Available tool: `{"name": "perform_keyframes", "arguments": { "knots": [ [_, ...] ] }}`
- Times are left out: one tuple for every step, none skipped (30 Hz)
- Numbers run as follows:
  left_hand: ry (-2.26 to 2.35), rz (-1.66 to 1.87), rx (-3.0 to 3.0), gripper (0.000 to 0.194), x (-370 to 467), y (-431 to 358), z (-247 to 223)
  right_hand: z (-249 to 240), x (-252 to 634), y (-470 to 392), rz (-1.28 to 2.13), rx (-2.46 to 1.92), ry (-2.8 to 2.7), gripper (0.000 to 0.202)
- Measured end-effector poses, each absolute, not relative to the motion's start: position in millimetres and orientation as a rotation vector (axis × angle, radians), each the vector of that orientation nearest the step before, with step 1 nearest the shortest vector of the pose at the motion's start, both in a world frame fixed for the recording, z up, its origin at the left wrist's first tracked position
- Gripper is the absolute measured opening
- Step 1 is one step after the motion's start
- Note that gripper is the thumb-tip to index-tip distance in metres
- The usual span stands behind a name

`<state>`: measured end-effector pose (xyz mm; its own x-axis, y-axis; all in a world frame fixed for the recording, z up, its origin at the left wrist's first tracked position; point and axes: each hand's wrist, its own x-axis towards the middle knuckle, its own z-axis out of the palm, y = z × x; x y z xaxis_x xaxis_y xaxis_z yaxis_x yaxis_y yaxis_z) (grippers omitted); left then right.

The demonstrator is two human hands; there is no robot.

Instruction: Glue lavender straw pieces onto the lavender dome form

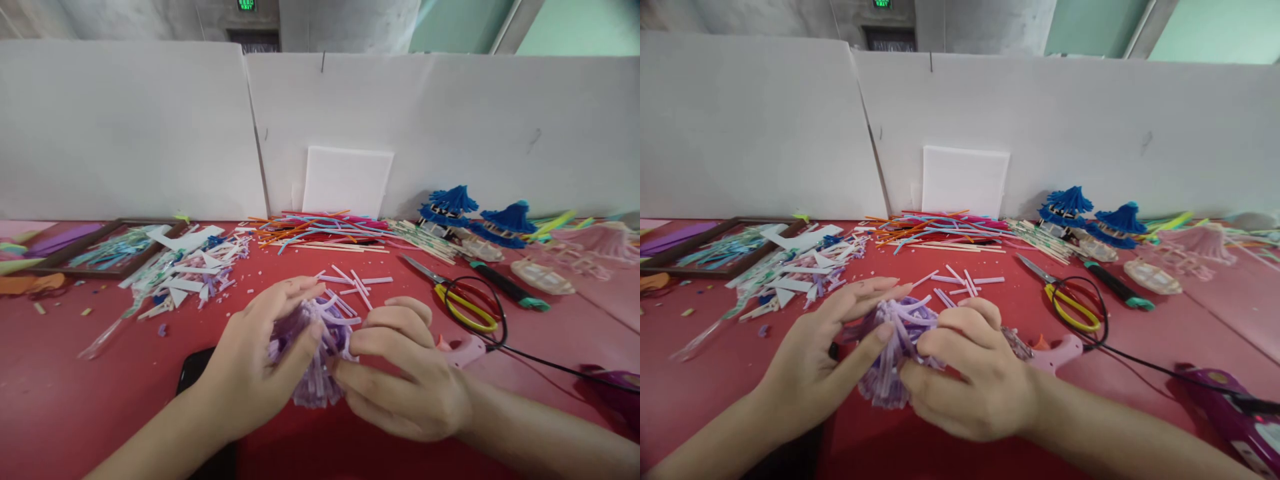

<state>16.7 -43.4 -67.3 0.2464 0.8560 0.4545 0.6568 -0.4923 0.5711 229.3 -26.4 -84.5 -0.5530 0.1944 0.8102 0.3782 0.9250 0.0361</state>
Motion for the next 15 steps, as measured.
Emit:
{"name": "perform_keyframes", "arguments": {
  "knots": [
    [1.42, 1.083, 2.245, 0.034, 18, -43, -67, -85, 230, -27, -0.276, -0.41, -2.166, 0.01],
    [1.424, 1.078, 2.227, 0.033, 19, -42, -67, -85, 230, -28, -0.297, -0.416, -2.162, 0.01],
    [1.427, 1.075, 2.203, 0.032, 20, -42, -67, -85, 230, -29, -0.315, -0.425, -2.164, 0.01],
    [1.428, 1.072, 2.176, 0.03, 21, -42, -67, -85, 230, -29, -0.327, -0.429, -2.164, 0.01],
    [1.425, 1.07, 2.155, 0.03, 22, -41, -66, -85, 230, -29, -0.333, -0.43, -2.164, 0.01],
    [1.421, 1.07, 2.143, 0.029, 23, -41, -66, -86, 229, -29, -0.329, -0.43, -2.166, 0.01],
    [1.417, 1.065, 2.141, 0.029, 24, -42, -65, -86, 229, -29, -0.318, -0.43, -2.172, 0.01],
    [1.418, 1.061, 2.144, 0.029, 24, -42, -64, -87, 229, -29, -0.301, -0.431, -2.176, 0.01],
    [1.421, 1.057, 2.156, 0.029, 25, -42, -63, -87, 228, -28, -0.284, -0.423, -2.178, 0.01],
    [1.426, 1.05, 2.176, 0.028, 25, -42, -62, -88, 228, -28, -0.266, -0.413, -2.177, 0.009],
    [1.433, 1.044, 2.201, 0.027, 25, -42, -60, -89, 228, -27, -0.251, -0.399, -2.173, 0.009],
    [1.442, 1.034, 2.228, 0.026, 26, -42, -58, -89, 227, -27, -0.238, -0.383, -2.167, 0.009],
    [1.452, 1.024, 2.253, 0.025, 26, -42, -56, -90, 227, -26, -0.228, -0.371, -2.158, 0.008],
    [1.46, 1.012, 2.275, 0.024, 26, -41, -54, -90, 226, -26, -0.219, -0.363, -2.15, 0.008],
    [1.468, 1.003, 2.291, 0.023, 27, -41, -53, -90, 226, -26, -0.21, -0.36, -2.144, 0.007]
  ]
}}
